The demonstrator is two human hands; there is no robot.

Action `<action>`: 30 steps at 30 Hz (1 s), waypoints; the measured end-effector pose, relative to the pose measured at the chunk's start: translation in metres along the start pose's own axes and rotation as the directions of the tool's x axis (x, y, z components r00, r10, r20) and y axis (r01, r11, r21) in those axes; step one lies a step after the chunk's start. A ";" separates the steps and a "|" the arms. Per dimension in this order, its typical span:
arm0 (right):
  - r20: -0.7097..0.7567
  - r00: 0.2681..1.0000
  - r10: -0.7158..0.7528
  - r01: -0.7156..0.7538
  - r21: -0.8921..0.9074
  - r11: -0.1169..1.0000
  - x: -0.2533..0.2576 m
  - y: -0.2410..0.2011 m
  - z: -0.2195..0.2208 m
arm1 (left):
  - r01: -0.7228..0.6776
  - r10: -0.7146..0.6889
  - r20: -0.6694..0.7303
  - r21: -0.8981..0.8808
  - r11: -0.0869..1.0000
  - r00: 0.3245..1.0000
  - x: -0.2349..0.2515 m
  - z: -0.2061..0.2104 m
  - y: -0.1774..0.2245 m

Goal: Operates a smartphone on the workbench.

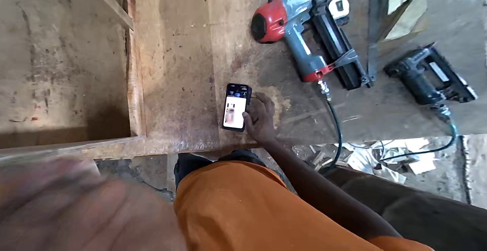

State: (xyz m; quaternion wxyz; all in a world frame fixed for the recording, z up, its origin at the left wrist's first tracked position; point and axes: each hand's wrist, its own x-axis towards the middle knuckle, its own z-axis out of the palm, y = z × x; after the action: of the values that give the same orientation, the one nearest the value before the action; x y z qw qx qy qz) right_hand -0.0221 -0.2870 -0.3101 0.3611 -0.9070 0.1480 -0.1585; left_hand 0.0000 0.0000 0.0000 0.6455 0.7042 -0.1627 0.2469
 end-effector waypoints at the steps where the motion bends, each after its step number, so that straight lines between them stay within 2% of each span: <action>1: 0.002 1.000 0.000 0.000 -0.003 1.000 0.000 0.000 0.000 | 0.018 -0.089 0.258 0.266 0.964 0.962 -0.011 0.011 -0.026; 2: 0.005 1.000 -0.006 0.006 0.000 1.000 0.000 -0.001 -0.001 | 0.029 -0.217 0.406 0.420 0.907 0.888 -0.018 0.027 -0.048; 3: 0.010 1.000 -0.011 0.011 0.004 1.000 0.000 -0.001 -0.002 | 0.054 -0.355 0.493 0.525 0.850 0.795 -0.027 0.038 -0.071; 4: 0.013 1.000 -0.014 0.014 0.003 1.000 0.000 -0.001 -0.002 | 0.090 -0.474 0.531 0.594 0.799 0.702 -0.039 0.043 -0.097; 5: 0.012 1.000 -0.019 0.019 0.003 1.000 0.000 -0.001 -0.002 | 0.127 -0.546 0.545 0.624 0.771 0.637 -0.052 0.047 -0.125; 7: 0.014 1.000 -0.024 0.024 -0.001 1.000 0.000 -0.001 0.000 | 0.141 -0.634 0.552 0.684 0.716 0.542 -0.082 0.044 -0.174; 9: 0.022 1.000 -0.016 0.016 -0.010 1.000 0.000 0.000 0.000 | 0.086 -0.654 0.571 0.717 0.691 0.497 -0.107 0.042 -0.206; 11: 0.032 0.999 -0.010 0.011 -0.019 1.000 0.000 0.000 -0.001 | -0.005 -0.623 0.600 0.722 0.692 0.502 -0.124 0.043 -0.224; 15: 0.018 1.000 -0.019 0.019 -0.016 1.000 0.000 0.000 0.000 | -0.132 -0.597 0.624 0.739 0.661 0.504 -0.132 0.045 -0.235; 20: 0.009 1.000 -0.009 0.009 -0.012 1.000 0.000 -0.002 0.001 | -0.159 -0.521 0.646 0.699 0.697 0.558 -0.140 0.034 -0.251; 30: 0.014 1.000 -0.002 0.002 -0.025 1.000 -0.001 -0.001 0.002 | -0.138 -0.499 0.647 0.679 0.721 0.577 -0.139 0.033 -0.254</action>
State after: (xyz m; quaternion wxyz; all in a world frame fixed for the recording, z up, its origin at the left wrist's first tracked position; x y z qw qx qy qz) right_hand -0.0214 -0.2844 -0.3107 0.3506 -0.9126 0.1466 -0.1506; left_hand 0.0288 -0.0163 -0.2897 0.2284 0.9311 -0.2543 -0.1272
